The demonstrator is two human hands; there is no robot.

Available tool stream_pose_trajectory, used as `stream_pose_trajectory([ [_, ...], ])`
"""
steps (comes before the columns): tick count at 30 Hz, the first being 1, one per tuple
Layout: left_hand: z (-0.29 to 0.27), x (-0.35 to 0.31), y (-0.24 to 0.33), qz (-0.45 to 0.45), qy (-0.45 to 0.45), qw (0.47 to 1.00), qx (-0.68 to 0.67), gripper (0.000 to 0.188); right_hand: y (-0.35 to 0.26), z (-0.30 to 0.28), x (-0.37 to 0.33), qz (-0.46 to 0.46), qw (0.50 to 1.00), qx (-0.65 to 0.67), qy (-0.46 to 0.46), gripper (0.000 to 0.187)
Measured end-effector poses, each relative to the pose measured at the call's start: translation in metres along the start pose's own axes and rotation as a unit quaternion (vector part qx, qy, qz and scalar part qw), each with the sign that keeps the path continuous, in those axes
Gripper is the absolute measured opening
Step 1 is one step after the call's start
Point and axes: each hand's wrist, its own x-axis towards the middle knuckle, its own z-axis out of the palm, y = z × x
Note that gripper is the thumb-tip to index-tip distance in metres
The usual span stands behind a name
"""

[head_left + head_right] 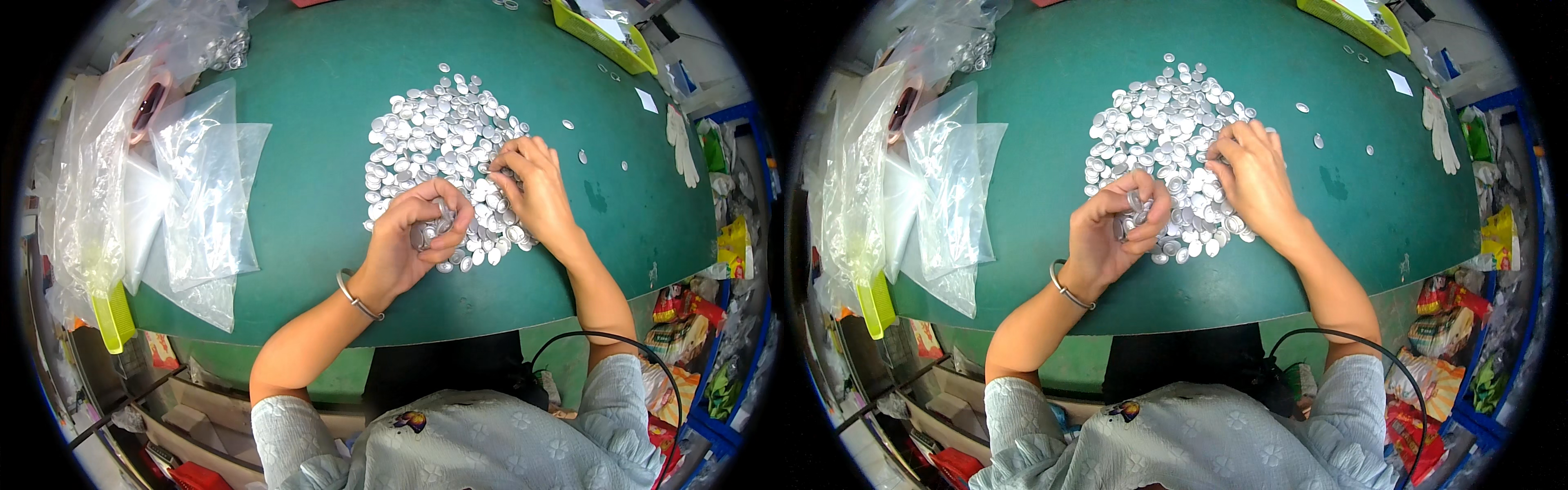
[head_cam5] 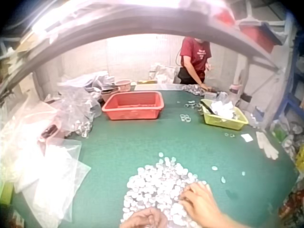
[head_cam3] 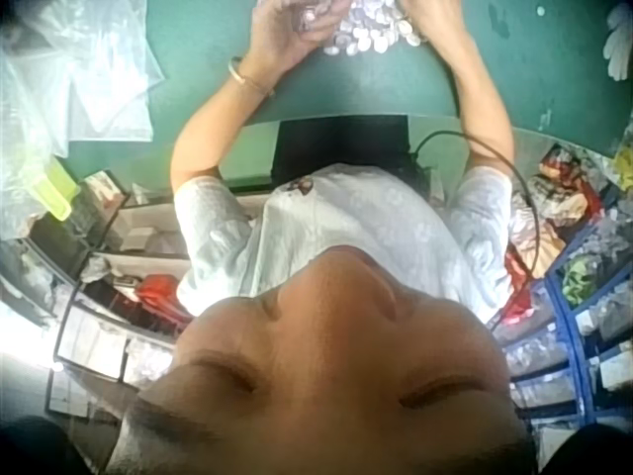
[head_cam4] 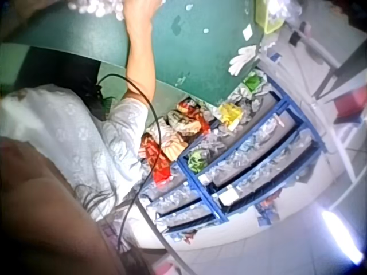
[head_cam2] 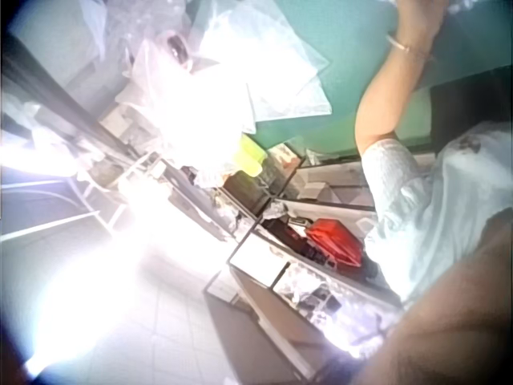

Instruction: The person sits at a green table and repeatedly picks up small silver metal discs and rings from a large pile. They insert the rings into the discs by hand, creating small assembled units. The person holds a growing stack of these assembled units in their left hand while continuing to process the pile with their right hand.

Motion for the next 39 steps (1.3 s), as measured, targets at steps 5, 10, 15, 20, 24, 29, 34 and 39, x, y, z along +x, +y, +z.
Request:
stream_pose_trajectory([
  [5,0.005,0.000,-0.002,0.029,0.068,0.997,-0.008,0.024,-0.001,-0.005,0.003,0.065,0.990,0.129,0.003,0.008],
  [10,0.008,0.002,-0.007,0.043,0.166,0.979,0.106,0.018,-0.004,-0.004,-0.001,0.181,0.827,0.528,-0.072,0.011],
  [15,0.014,0.001,-0.009,0.044,0.170,0.966,0.188,0.014,-0.018,-0.012,-0.004,0.213,0.780,0.577,-0.116,0.012],
  [20,0.012,0.001,-0.010,0.024,0.163,0.967,0.194,0.015,-0.022,-0.003,-0.009,0.189,0.792,0.565,-0.132,0.012],
  [24,0.011,0.002,-0.003,-0.010,0.105,0.991,0.083,0.012,-0.001,0.002,-0.001,0.161,0.887,0.432,-0.018,0.016],
  [29,0.003,0.000,-0.002,-0.009,0.002,1.000,-0.014,0.011,0.026,0.003,0.012,0.042,0.999,0.018,0.023,0.041],
  [34,0.007,0.001,-0.001,-0.005,0.054,0.998,0.037,0.014,0.014,0.006,0.004,-0.022,0.999,-0.028,-0.018,0.041],
  [39,0.008,0.000,-0.002,0.029,0.097,0.991,0.091,0.023,-0.015,0.004,-0.008,-0.068,0.997,0.031,-0.016,0.031],
])
